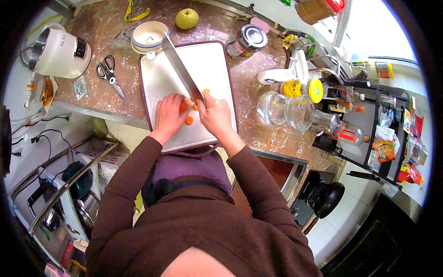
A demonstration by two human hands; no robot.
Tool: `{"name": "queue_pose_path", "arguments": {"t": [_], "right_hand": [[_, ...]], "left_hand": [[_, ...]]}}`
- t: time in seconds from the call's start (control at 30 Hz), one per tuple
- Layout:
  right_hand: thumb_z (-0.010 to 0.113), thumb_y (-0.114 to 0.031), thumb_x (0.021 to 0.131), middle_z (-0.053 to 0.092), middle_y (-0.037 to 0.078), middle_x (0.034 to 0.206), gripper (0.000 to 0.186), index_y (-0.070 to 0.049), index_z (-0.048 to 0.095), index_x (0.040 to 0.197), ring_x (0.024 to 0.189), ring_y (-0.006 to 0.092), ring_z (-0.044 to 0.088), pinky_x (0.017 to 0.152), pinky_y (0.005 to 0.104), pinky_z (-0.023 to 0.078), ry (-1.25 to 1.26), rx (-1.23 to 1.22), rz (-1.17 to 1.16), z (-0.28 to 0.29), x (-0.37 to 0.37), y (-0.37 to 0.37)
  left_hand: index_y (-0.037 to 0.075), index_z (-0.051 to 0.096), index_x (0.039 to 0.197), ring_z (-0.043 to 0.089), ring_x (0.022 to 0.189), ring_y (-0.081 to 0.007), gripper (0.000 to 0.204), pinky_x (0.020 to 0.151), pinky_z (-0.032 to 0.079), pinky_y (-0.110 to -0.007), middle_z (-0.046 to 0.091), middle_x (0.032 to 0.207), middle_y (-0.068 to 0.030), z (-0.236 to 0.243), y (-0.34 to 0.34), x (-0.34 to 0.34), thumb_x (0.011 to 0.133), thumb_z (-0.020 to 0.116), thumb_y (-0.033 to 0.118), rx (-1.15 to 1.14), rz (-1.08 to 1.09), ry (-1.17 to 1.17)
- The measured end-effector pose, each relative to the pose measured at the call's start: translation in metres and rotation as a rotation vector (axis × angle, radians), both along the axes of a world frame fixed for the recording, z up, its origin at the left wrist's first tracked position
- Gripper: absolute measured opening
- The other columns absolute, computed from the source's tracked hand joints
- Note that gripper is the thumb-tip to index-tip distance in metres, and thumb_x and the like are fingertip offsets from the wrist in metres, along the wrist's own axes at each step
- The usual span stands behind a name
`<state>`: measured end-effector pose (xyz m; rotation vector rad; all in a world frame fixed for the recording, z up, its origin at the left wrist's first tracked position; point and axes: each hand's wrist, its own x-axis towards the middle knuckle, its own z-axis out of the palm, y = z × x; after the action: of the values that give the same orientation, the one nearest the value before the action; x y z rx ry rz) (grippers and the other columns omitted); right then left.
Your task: The person slices a carrot into rounds on a cutting board using a knife. They then transfer the carrot pieces into a pot. Next, they use scissors to open two packets of seasoning and pour the contents into the pot. Finally, they pour water from a glass pitcher into the pot.
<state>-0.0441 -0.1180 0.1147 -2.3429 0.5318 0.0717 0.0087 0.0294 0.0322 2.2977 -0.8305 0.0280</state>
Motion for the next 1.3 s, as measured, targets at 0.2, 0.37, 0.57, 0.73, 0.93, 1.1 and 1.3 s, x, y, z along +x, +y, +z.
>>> {"name": "queue_pose_path", "arguments": {"t": [0.2, 0.37, 0.57, 0.73, 0.93, 1.1, 1.3], "right_hand": [[0.057, -0.021, 0.085, 0.060, 0.020, 0.067, 0.027, -0.006, 0.062, 0.107, 0.064, 0.0373, 0.062, 0.059, 0.0438, 0.049, -0.055, -0.039, -0.016, 0.002, -0.009, -0.013], [0.057, -0.023, 0.086, 0.060, 0.020, 0.066, 0.025, -0.007, 0.063, 0.104, 0.065, 0.0373, 0.062, 0.061, 0.0443, 0.047, 0.009, 0.071, -0.076, 0.009, -0.020, -0.011], [0.057, -0.022, 0.086, 0.062, 0.018, 0.065, 0.021, -0.005, 0.063, 0.098, 0.064, 0.0360, 0.062, 0.061, 0.0432, 0.048, 0.060, 0.073, -0.055, 0.010, -0.030, -0.004], [0.059, -0.020, 0.085, 0.061, 0.017, 0.063, 0.020, -0.005, 0.063, 0.097, 0.060, 0.0353, 0.062, 0.058, 0.0423, 0.048, -0.029, 0.090, -0.065, 0.014, -0.032, 0.004], [0.059, -0.017, 0.085, 0.057, 0.017, 0.057, 0.017, -0.006, 0.064, 0.096, 0.055, 0.0356, 0.058, 0.057, 0.0425, 0.046, -0.095, -0.019, -0.012, 0.006, -0.036, 0.007], [0.060, -0.018, 0.085, 0.055, 0.014, 0.054, 0.015, -0.007, 0.064, 0.095, 0.052, 0.0340, 0.056, 0.058, 0.0409, 0.042, -0.140, -0.041, 0.030, 0.006, -0.038, 0.008], [0.059, -0.018, 0.086, 0.056, 0.010, 0.054, 0.015, -0.009, 0.063, 0.096, 0.051, 0.0311, 0.055, 0.058, 0.0394, 0.039, -0.143, -0.065, 0.055, 0.004, -0.042, 0.011]], "left_hand": [[0.006, 0.057, 0.103, 0.056, 0.088, -0.0320, 0.032, 0.078, 0.045, -0.041, 0.056, 0.100, -0.0124, -0.002, 0.002, 0.018, 0.077, 0.066, 0.023, 0.149, 0.130, 0.223], [0.002, 0.052, 0.099, 0.055, 0.091, -0.0349, 0.030, 0.080, 0.045, -0.044, 0.052, 0.101, -0.0167, -0.001, 0.016, 0.026, 0.081, 0.064, 0.023, 0.070, 0.462, 0.454], [0.001, 0.052, 0.100, 0.052, 0.095, -0.0347, 0.026, 0.083, 0.043, -0.041, 0.052, 0.099, -0.0187, -0.029, 0.037, 0.016, 0.085, 0.059, 0.021, -0.155, 0.692, 0.457], [0.003, 0.058, 0.097, 0.056, 0.092, -0.0311, 0.022, 0.081, 0.043, -0.038, 0.058, 0.093, -0.0176, -0.039, 0.035, 0.015, 0.091, 0.048, 0.021, -0.377, 0.652, 0.854], [0.002, 0.057, 0.099, 0.057, 0.088, -0.0320, 0.023, 0.079, 0.044, -0.040, 0.058, 0.095, -0.0161, -0.050, 0.025, 0.007, 0.095, 0.041, 0.018, -0.288, 0.548, 0.614], [0.005, 0.057, 0.100, 0.055, 0.090, -0.0348, 0.020, 0.079, 0.044, -0.043, 0.055, 0.098, -0.0144, -0.015, 0.023, 0.001, 0.095, 0.042, 0.017, -0.154, 0.421, 0.351], [0.006, 0.057, 0.100, 0.053, 0.095, -0.0328, 0.014, 0.080, 0.042, -0.043, 0.055, 0.099, -0.0122, -0.011, 0.026, 0.002, 0.091, 0.049, 0.013, -0.082, 0.335, 0.232]]}}
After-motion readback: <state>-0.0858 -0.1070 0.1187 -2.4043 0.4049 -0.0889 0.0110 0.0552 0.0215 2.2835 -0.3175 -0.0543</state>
